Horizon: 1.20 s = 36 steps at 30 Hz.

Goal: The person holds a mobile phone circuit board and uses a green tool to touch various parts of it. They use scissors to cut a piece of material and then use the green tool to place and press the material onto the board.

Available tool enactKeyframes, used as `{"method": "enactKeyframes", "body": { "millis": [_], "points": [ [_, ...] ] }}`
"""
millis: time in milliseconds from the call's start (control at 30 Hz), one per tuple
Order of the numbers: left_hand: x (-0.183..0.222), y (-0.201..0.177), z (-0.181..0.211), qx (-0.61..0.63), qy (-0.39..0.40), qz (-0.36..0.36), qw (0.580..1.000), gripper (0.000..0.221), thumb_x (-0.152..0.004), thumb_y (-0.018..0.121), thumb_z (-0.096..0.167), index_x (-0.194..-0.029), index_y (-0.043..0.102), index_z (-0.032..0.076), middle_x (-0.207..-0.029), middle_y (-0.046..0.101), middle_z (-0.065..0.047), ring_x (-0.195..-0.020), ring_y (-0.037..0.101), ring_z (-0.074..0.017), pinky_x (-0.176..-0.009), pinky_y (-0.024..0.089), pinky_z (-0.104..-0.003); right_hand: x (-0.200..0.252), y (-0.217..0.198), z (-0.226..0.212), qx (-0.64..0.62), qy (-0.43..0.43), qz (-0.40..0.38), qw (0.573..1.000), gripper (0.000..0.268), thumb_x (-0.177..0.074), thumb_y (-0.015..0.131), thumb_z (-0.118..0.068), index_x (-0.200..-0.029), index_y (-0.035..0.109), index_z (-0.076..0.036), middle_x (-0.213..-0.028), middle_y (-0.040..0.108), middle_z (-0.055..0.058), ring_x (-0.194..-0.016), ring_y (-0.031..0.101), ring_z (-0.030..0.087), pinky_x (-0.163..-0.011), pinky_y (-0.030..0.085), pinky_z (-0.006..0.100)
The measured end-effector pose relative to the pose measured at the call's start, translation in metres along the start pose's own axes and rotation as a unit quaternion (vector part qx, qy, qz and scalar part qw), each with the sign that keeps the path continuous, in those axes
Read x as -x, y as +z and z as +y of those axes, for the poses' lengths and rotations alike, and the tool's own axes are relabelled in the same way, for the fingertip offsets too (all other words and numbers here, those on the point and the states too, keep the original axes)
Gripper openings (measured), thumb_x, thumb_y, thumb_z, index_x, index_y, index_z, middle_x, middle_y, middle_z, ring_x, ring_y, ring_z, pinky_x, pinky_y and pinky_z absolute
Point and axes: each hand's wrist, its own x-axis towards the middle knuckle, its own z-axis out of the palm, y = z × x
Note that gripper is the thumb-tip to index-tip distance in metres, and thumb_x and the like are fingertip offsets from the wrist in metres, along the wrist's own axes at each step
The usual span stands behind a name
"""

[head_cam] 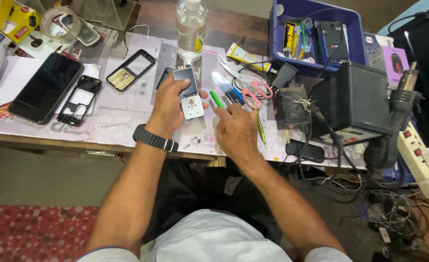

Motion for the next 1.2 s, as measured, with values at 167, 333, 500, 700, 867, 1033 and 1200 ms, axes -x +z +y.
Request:
{"method": "enactKeyframes", "body": {
  "millis": [167, 333, 500, 700, 867, 1033, 1200],
  "points": [
    [0.002, 0.008, 0.001, -0.028, 0.001, 0.013, 1.0, 0.024, -0.101, 0.045, 0.011, -0.125, 0.047, 0.01, -0.1, 0.062, -0.014, -0.079, 0.074, -0.0321, -0.06, 0.066, -0.048, 0.002, -0.004, 0.0, -0.002, 0.013, 0.027, 1.0, 0.031, -0.077, 0.072, -0.003, -0.107, 0.075, -0.012, -0.09, 0.062, 0.007, -0.084, 0.062, 0.027, -0.074, 0.037, 0.045],
    [-0.004, -0.003, -0.004, -0.024, 0.019, 0.014, 0.999, 0.025, -0.099, 0.048, 0.011, -0.124, 0.046, 0.009, -0.101, 0.063, -0.015, -0.079, 0.072, -0.0334, -0.063, 0.065, -0.053, 0.003, -0.005, -0.001, 0.009, 0.024, 0.041, 0.999, 0.028, -0.078, 0.073, -0.008, -0.105, 0.074, -0.013, -0.09, 0.062, 0.007, -0.087, 0.062, 0.027, -0.077, 0.037, 0.046],
    [-0.009, -0.016, -0.009, 0.081, -0.024, 0.018, 0.996, 0.038, -0.1, 0.042, 0.03, -0.119, 0.056, 0.001, -0.096, 0.065, -0.019, -0.082, 0.072, -0.0369, -0.069, 0.065, -0.056, 0.003, -0.001, -0.001, 0.061, 0.041, 0.014, 0.997, 0.041, -0.08, 0.072, -0.008, -0.12, 0.073, -0.012, -0.091, 0.064, 0.007, -0.092, 0.06, 0.029, -0.078, 0.036, 0.047],
    [-0.005, -0.014, -0.011, 0.057, 0.004, -0.013, 0.998, 0.045, -0.103, 0.039, 0.039, -0.121, 0.058, 0.002, -0.097, 0.066, -0.018, -0.084, 0.071, -0.0335, -0.07, 0.064, -0.053, 0.008, 0.008, 0.006, 0.096, 0.05, 0.017, 0.994, 0.039, -0.08, 0.074, -0.01, -0.119, 0.07, -0.012, -0.098, 0.066, 0.007, -0.1, 0.061, 0.03, -0.083, 0.036, 0.047],
    [-0.002, -0.009, -0.007, 0.078, -0.009, -0.035, 0.996, 0.044, -0.103, 0.038, 0.036, -0.122, 0.059, 0.002, -0.103, 0.067, -0.016, -0.086, 0.071, -0.0279, -0.071, 0.065, -0.048, 0.005, 0.009, 0.004, 0.099, 0.064, 0.009, 0.993, 0.036, -0.08, 0.076, -0.011, -0.116, 0.072, -0.012, -0.103, 0.067, 0.006, -0.103, 0.061, 0.028, -0.086, 0.037, 0.047],
    [0.003, -0.007, -0.002, 0.007, 0.003, -0.075, 0.997, 0.03, -0.094, 0.051, 0.008, -0.122, 0.057, -0.003, -0.112, 0.066, -0.018, -0.091, 0.071, -0.0261, -0.074, 0.065, -0.045, -0.001, 0.006, -0.003, 0.115, 0.087, 0.003, 0.99, 0.031, -0.078, 0.078, -0.014, -0.109, 0.076, -0.011, -0.107, 0.065, 0.007, -0.104, 0.06, 0.029, -0.084, 0.036, 0.047],
    [0.004, 0.002, -0.001, -0.051, -0.011, -0.033, 0.998, 0.029, -0.097, 0.06, 0.017, -0.121, 0.056, 0.001, -0.103, 0.069, -0.015, -0.083, 0.07, -0.0227, -0.069, 0.065, -0.041, -0.002, 0.0, -0.007, 0.072, 0.087, 0.033, 0.993, 0.028, -0.08, 0.08, -0.012, -0.108, 0.076, -0.011, -0.11, 0.065, 0.004, -0.106, 0.058, 0.027, -0.091, 0.037, 0.046]
  ]
}}
